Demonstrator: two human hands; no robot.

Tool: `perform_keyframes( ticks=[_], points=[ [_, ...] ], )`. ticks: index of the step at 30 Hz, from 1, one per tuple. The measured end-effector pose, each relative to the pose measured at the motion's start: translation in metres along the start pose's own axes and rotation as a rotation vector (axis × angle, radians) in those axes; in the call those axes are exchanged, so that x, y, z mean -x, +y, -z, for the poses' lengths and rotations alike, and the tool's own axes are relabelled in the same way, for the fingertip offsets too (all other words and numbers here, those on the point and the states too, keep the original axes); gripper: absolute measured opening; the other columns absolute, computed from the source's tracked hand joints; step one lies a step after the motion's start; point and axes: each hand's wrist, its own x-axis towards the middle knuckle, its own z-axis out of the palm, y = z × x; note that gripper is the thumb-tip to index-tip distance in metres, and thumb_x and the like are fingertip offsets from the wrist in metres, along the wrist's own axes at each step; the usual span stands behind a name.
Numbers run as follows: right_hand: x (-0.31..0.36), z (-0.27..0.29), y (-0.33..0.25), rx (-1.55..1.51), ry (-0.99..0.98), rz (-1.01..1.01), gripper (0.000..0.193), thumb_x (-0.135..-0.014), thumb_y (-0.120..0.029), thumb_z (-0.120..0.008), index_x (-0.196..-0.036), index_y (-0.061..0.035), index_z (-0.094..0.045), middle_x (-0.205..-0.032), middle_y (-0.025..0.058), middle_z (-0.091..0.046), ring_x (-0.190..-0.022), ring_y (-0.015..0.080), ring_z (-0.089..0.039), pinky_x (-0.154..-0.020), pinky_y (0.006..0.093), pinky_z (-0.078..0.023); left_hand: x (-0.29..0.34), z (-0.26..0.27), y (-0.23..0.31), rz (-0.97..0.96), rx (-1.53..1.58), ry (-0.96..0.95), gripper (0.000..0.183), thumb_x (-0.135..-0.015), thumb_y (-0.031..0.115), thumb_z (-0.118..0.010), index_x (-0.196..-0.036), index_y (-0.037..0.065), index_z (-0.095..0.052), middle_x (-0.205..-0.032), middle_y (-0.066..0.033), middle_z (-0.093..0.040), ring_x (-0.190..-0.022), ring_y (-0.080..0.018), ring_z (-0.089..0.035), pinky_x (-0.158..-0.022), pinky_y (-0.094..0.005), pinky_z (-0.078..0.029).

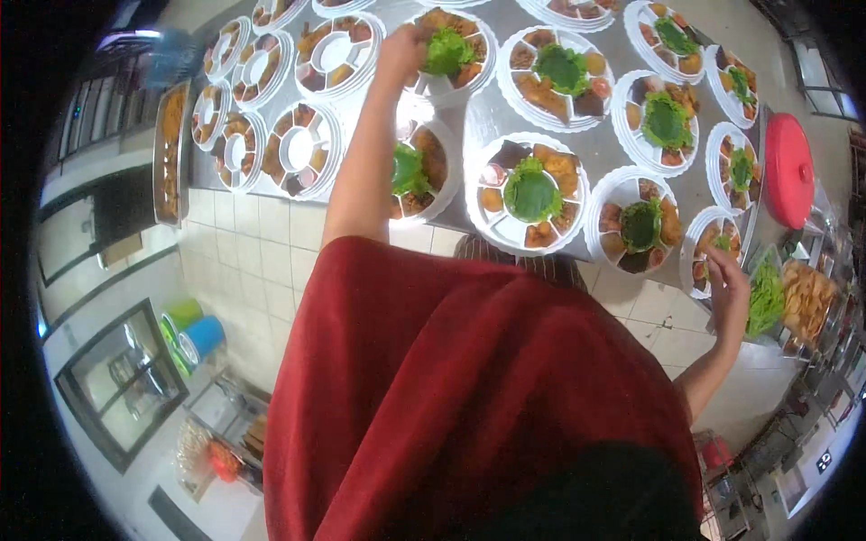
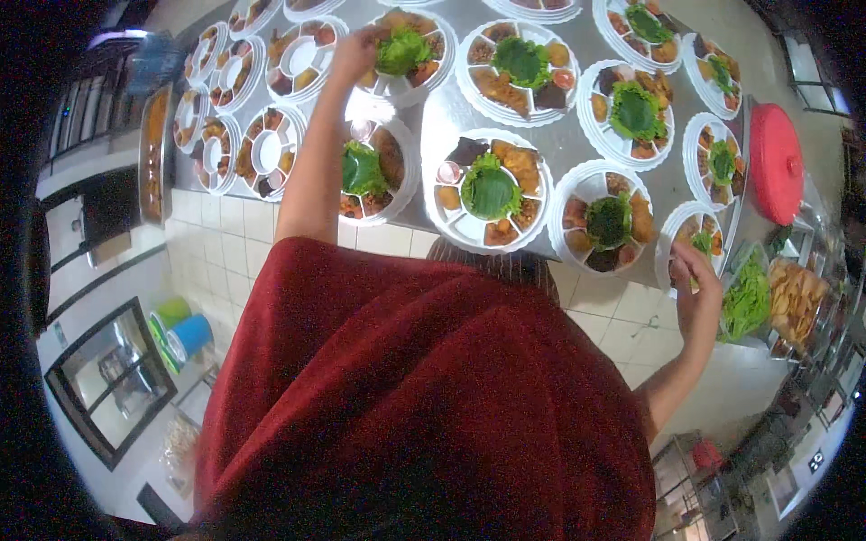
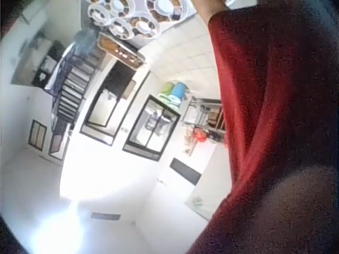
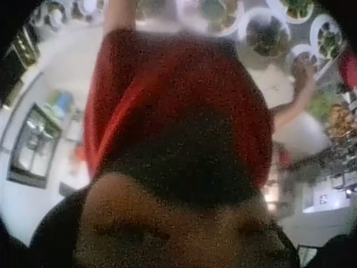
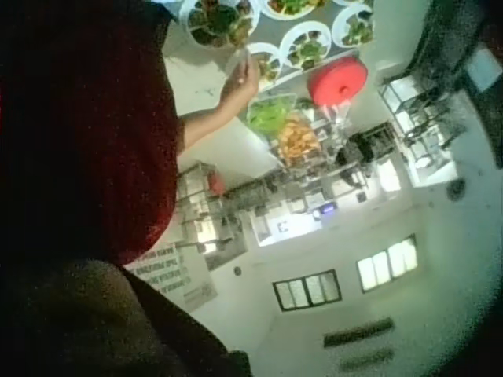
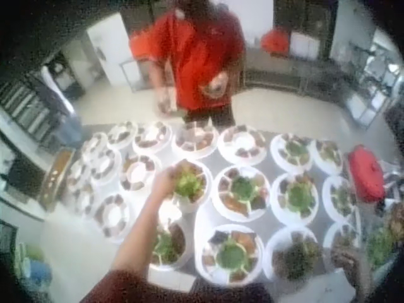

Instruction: The person places lettuce leaves into the center compartments of multiple pre-filled compartmentalized meal trays arranged on a stainless steel table. The person handles the lettuce by hand and moves from tray to tray, adding a leaf to each one in sequence.

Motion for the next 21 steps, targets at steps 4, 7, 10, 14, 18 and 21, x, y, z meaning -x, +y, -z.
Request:
perform_keyframes(
  ticks=[4,7,10,14,18,21],
  points=[
    [0.015,0.013,0.015,-0.112,-0.024,-0.087,0.019,-0.084,-0.004,-0.053,-0.102,-0.0001,-0.059,-0.096,0.0082,-0.060,-0.088,0.0151,-0.055,-0.081,0.0252,-0.041,0.014,-0.034,0.044,0.130,-0.228,-0.295,0.041,-0.071,0.017,-0.047,-0.111,0.021,-0.057,-0.103,-0.0120,-0.060,-0.103,-0.0270,-0.054,-0.091,-0.0537,-0.029],
    [0.011,0.027,0.028,-0.019,-0.065,0.024,0.020,-0.085,-0.003,-0.052,-0.103,-0.0003,-0.059,-0.098,0.0090,-0.060,-0.089,0.0155,-0.055,-0.081,0.0251,-0.041,0.017,-0.046,0.045,0.156,-0.379,-0.305,0.038,-0.072,0.020,-0.046,-0.108,0.018,-0.057,-0.104,-0.0108,-0.059,-0.107,-0.0280,-0.050,-0.092,-0.0543,-0.028],
    [0.008,0.041,0.057,0.007,-0.045,0.114,0.021,-0.084,0.000,-0.052,-0.104,-0.0002,-0.058,-0.099,0.0091,-0.060,-0.090,0.0164,-0.055,-0.082,0.0261,-0.041,0.017,-0.052,0.048,0.150,-0.559,-0.241,0.034,-0.073,0.021,-0.046,-0.103,0.012,-0.060,-0.104,-0.0101,-0.060,-0.107,-0.0278,-0.049,-0.092,-0.0529,-0.028],
    [0.020,0.067,0.086,0.023,-0.012,0.125,0.023,-0.082,0.002,-0.054,-0.104,-0.0009,-0.058,-0.100,0.0097,-0.061,-0.092,0.0179,-0.056,-0.083,0.0279,-0.041,0.023,-0.045,0.070,0.187,-0.620,-0.259,0.030,-0.074,0.023,-0.047,-0.094,0.006,-0.062,-0.104,-0.0104,-0.060,-0.106,-0.0267,-0.048,-0.091,-0.0520,-0.029],
    [0.039,0.087,0.128,0.099,0.053,0.034,0.024,-0.080,0.002,-0.056,-0.103,-0.0023,-0.058,-0.098,0.0094,-0.062,-0.090,0.0186,-0.058,-0.082,0.0283,-0.043,0.017,-0.058,0.097,0.206,-0.652,-0.268,0.029,-0.075,0.029,-0.049,-0.086,0.007,-0.064,-0.089,-0.0154,-0.063,-0.087,-0.0324,-0.058,-0.080,-0.0506,-0.038],
    [0.045,0.113,0.153,0.083,0.201,0.302,0.025,-0.079,0.002,-0.058,-0.103,-0.0038,-0.059,-0.097,0.0091,-0.063,-0.089,0.0188,-0.059,-0.081,0.0280,-0.045,0.020,-0.071,0.080,0.178,-0.660,-0.059,0.033,-0.075,0.037,-0.054,-0.079,0.007,-0.065,-0.079,-0.0167,-0.063,-0.069,-0.0324,-0.061,-0.060,-0.0476,-0.045]
  ],
)
